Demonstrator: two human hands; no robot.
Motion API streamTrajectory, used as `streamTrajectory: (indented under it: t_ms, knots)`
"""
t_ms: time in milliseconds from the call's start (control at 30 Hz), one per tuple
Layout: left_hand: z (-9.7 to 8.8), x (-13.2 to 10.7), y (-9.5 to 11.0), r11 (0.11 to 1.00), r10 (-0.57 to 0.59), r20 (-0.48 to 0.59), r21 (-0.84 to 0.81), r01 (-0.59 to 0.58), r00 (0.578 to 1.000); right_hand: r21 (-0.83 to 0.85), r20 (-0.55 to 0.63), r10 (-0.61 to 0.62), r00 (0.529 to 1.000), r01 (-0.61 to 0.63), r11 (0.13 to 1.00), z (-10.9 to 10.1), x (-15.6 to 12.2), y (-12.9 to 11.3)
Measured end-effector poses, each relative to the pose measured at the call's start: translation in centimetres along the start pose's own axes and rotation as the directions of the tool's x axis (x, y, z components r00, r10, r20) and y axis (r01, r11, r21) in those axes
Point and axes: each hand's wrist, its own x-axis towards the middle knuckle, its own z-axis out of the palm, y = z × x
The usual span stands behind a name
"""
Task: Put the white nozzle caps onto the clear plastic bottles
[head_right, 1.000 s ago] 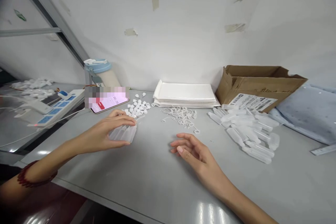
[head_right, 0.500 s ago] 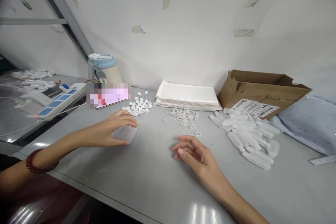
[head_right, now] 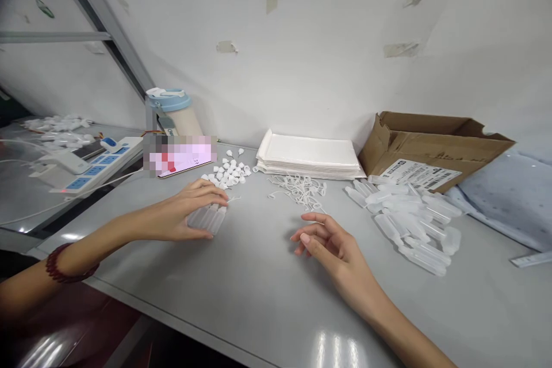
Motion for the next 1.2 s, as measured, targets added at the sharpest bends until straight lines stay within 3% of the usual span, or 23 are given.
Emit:
streamTrajectory:
  t_ms: [167,333,433,600,800,900,1000,1100,1200]
  knots:
    - [0.0,0.0,0.0,0.999,0.007,0.047,0.038,-0.009,0.999,0.001,-0.049,-0.037,0.998,0.038,0.999,-0.8,0.0,-0.1]
    - [0.0,2.2,2.0,0.999,0.02,-0.054,-0.038,-0.022,0.998,-0.009,-0.152,-0.106,0.983,0.106,0.994,-1.7,0.6,-0.4]
    - [1.0,5.7,4.1,0.999,0.032,-0.204,0.002,-0.032,0.978,-0.053,-0.316,-0.195,0.928,0.188,0.981,-3.4,1.6,-0.2]
    - [3.7,10.8,5.5,0.912,-0.043,-0.11,0.402,0.084,0.993,-0.257,-0.575,-0.299,0.762,0.179,0.95,-7.5,3.3,1.0]
    - [5.4,10.5,4.2,0.88,-0.007,-0.062,0.474,0.035,0.998,-0.396,-0.593,-0.318,0.74,0.076,0.915,-10.2,3.5,1.3]
    - [5.5,9.4,4.2,0.889,0.014,-0.077,0.458,0.023,0.997,-0.588,-0.518,-0.429,0.74,0.055,0.807,-10.6,3.5,1.4]
    - [5.7,8.6,4.8,0.934,0.046,-0.197,0.356,0.027,0.979,-0.82,-0.309,-0.543,0.781,0.071,0.568,-10.6,3.7,2.1]
    - [6.0,8.1,5.6,0.952,0.083,-0.286,0.305,0.009,0.955,-0.938,-0.117,-0.528,0.841,0.082,0.338,-10.4,3.9,2.9]
    - [6.3,7.7,6.0,0.961,0.072,-0.286,0.277,0.011,0.956,-0.973,-0.084,-0.471,0.878,0.031,0.23,-10.5,3.9,3.3]
